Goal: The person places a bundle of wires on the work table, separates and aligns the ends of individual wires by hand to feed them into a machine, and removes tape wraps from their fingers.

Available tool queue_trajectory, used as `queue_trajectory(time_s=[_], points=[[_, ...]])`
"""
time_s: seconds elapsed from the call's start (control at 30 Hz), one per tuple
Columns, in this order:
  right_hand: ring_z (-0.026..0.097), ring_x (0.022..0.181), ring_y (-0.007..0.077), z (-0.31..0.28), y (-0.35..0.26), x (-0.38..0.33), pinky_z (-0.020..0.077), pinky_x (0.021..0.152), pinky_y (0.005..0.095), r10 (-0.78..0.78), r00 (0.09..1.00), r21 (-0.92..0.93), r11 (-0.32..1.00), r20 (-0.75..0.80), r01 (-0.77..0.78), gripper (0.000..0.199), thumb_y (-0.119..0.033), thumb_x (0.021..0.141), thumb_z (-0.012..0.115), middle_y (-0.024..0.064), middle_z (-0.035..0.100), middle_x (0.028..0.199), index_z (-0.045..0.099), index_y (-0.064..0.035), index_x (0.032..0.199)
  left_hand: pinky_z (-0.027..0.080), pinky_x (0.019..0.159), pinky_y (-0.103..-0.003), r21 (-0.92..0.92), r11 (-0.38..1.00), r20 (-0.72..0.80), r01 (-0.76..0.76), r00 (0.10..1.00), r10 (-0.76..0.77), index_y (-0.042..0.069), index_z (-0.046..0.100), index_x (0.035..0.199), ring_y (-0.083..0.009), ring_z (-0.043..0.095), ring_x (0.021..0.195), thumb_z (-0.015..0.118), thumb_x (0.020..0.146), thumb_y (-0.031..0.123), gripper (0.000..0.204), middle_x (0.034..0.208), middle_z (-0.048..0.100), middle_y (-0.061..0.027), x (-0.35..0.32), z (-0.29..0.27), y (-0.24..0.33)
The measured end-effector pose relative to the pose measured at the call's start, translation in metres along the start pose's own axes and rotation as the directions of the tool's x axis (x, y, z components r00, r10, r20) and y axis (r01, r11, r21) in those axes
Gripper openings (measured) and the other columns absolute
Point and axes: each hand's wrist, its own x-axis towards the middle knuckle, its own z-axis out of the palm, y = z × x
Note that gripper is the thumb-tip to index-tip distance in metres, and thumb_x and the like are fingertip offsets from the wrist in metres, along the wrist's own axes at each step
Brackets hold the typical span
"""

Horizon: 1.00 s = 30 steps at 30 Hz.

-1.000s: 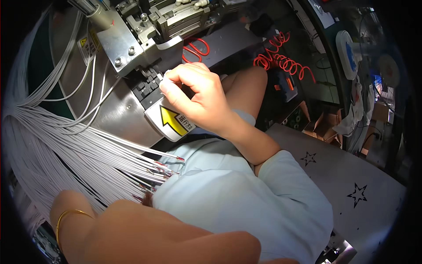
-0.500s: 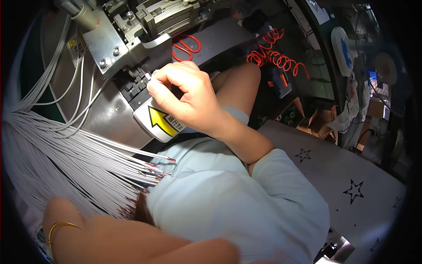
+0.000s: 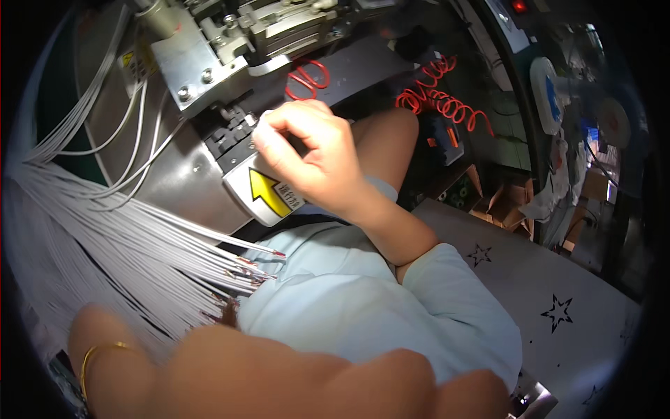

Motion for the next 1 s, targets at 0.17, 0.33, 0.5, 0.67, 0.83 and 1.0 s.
queue_trajectory(time_s=[0.17, 0.33, 0.5, 0.67, 0.83, 1.0], points=[[0.057, 0.071, 0.0187, -0.008, 0.01, 0.0, 0.044, 0.072, 0.0309, 0.037, 0.998, -0.065, 0.997, -0.052, -0.041, 0.007, -0.008, 0.084, 0.067, 0.0068, 0.063, 0.075, 0.063, -0.0016, 0.082, 0.038, 0.046, -0.023, -0.226, 0.906, -0.232, 0.358, 0.883, -0.407, 0.001, 0.057, 0.065, -0.0039, 0.048, 0.049, 0.059, 0.084, 0.008, 0.02, 0.053, 0.053, -0.0021, 0.024, -0.012, -0.038], [0.056, 0.072, 0.018, -0.004, 0.0, 0.002, 0.0439, 0.072, 0.0301, 0.085, 0.996, -0.027, 0.996, -0.017, -0.085, 0.006, -0.006, 0.085, 0.066, 0.0064, 0.062, 0.074, 0.063, -0.0008, 0.083, 0.034, 0.04, -0.02, -0.308, 0.891, -0.335, 0.333, 0.839, -0.429, 0.003, 0.06, 0.072, -0.0042, 0.044, 0.04, 0.054, 0.09, 0.014, 0.022, 0.055, 0.057, -0.0008, 0.01, -0.007, -0.093], [0.055, 0.073, 0.0172, -0.005, -0.001, 0.003, 0.0433, 0.073, 0.0294, 0.089, 0.996, -0.04, 0.995, -0.012, -0.09, 0.005, -0.004, 0.086, 0.064, 0.0051, 0.061, 0.072, 0.062, 0.0, 0.083, 0.035, 0.04, -0.02, -0.275, 0.895, -0.305, 0.352, 0.851, -0.428, 0.002, 0.06, 0.072, -0.0044, 0.045, 0.041, 0.053, 0.091, 0.014, 0.024, 0.055, 0.057, -0.0015, 0.015, -0.009, -0.091], [0.054, 0.074, 0.0172, -0.006, -0.001, 0.003, 0.043, 0.073, 0.0292, 0.083, 0.996, -0.049, 0.995, -0.018, -0.084, 0.006, -0.004, 0.086, 0.064, 0.0052, 0.06, 0.072, 0.062, 0.0004, 0.083, 0.035, 0.04, -0.02, -0.306, 0.883, -0.287, 0.355, 0.85, -0.441, 0.002, 0.061, 0.072, -0.0046, 0.045, 0.041, 0.053, 0.091, 0.015, 0.024, 0.056, 0.057, -0.0016, 0.016, -0.009, -0.091], [0.054, 0.074, 0.0176, -0.007, -0.004, 0.004, 0.0429, 0.074, 0.0294, 0.087, 0.996, -0.045, 0.995, -0.005, -0.087, 0.006, -0.004, 0.086, 0.064, 0.0056, 0.06, 0.073, 0.061, 0.0007, 0.083, 0.036, 0.041, -0.021, -0.372, 0.85, -0.238, 0.374, 0.846, -0.477, 0.003, 0.062, 0.073, -0.0059, 0.046, 0.042, 0.053, 0.091, 0.016, 0.024, 0.057, 0.058, -0.0022, 0.018, -0.01, -0.09], [0.054, 0.074, 0.0177, -0.006, 0.001, 0.004, 0.0431, 0.074, 0.0298, 0.053, 0.998, -0.034, 0.998, -0.016, -0.053, 0.006, -0.004, 0.086, 0.063, 0.0058, 0.06, 0.073, 0.061, 0.0008, 0.083, 0.045, 0.049, -0.029, 0.349, 0.915, -0.232, 0.204, 0.964, -0.126, 0.004, 0.063, 0.075, -0.0168, 0.057, 0.052, 0.06, 0.087, 0.016, 0.017, 0.066, 0.061, -0.0066, 0.006, 0.008, -0.098]])
